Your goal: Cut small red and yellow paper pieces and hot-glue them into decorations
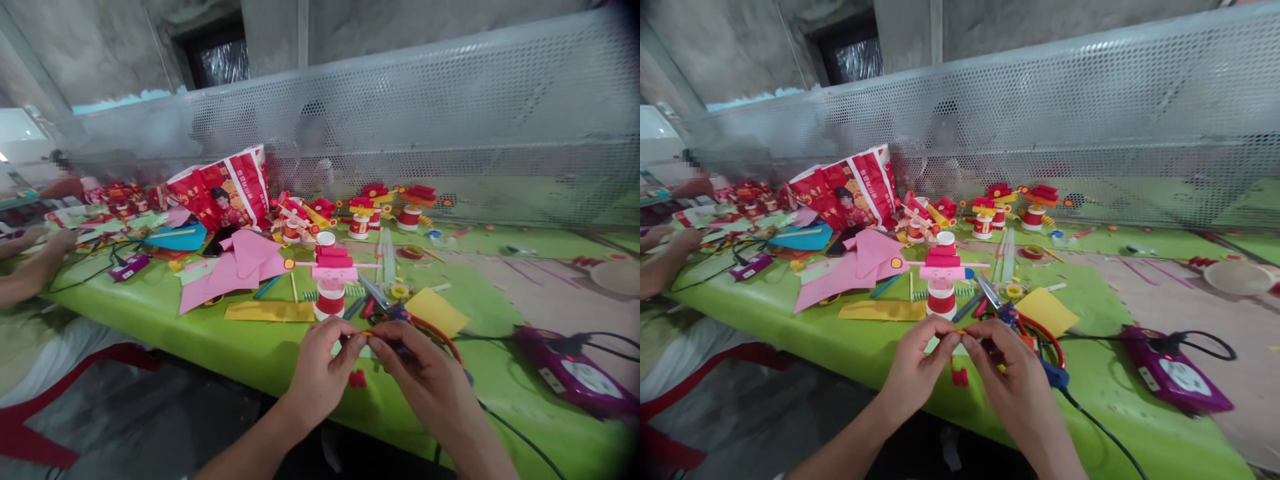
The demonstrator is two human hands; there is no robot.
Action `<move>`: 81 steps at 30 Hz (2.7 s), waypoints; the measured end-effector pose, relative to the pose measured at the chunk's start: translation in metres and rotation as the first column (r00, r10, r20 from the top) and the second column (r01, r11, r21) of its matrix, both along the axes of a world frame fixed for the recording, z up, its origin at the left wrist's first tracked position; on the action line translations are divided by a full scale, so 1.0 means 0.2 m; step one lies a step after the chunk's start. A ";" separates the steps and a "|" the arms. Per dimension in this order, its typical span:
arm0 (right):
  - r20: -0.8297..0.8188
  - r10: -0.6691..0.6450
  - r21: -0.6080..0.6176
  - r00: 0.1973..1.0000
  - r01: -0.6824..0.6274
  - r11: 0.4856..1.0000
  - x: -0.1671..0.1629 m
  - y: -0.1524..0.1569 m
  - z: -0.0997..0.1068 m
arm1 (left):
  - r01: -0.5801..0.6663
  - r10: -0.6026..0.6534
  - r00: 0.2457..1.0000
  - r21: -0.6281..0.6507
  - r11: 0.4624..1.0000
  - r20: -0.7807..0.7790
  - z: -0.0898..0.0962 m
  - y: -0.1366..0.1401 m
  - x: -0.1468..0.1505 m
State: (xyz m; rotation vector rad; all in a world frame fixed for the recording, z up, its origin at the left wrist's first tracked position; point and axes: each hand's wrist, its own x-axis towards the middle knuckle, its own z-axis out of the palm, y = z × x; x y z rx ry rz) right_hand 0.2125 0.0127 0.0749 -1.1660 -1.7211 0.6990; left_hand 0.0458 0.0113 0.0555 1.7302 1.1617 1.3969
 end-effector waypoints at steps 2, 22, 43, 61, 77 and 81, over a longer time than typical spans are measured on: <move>-0.010 0.004 0.022 1.000 -0.004 1.000 0.00 0.00 -0.01 | -0.006 0.007 1.000 0.020 1.000 -0.021 0.01 0.00 0.00; 0.053 -0.002 0.037 0.999 0.000 0.999 0.02 0.00 0.00 | 0.021 -0.018 0.998 -0.046 0.999 0.066 0.04 -0.01 -0.01; -0.102 0.006 -0.007 0.995 -0.007 1.000 0.02 0.00 -0.04 | 0.146 -0.018 0.910 -0.280 0.949 0.414 0.02 0.01 0.03; -0.211 -0.001 -0.136 0.978 -0.028 0.990 0.00 -0.01 -0.01 | 0.133 -0.001 0.905 -0.280 0.951 0.426 -0.01 -0.01 0.04; -0.243 -0.090 -0.215 0.966 0.037 0.976 -0.01 -0.01 -0.02 | 0.169 -0.004 0.892 -0.326 0.930 0.452 0.03 0.00 0.02; -0.257 -0.056 -0.218 0.965 -0.001 0.976 -0.02 -0.01 -0.01 | 0.154 0.007 0.897 -0.328 0.932 0.443 0.02 0.00 0.03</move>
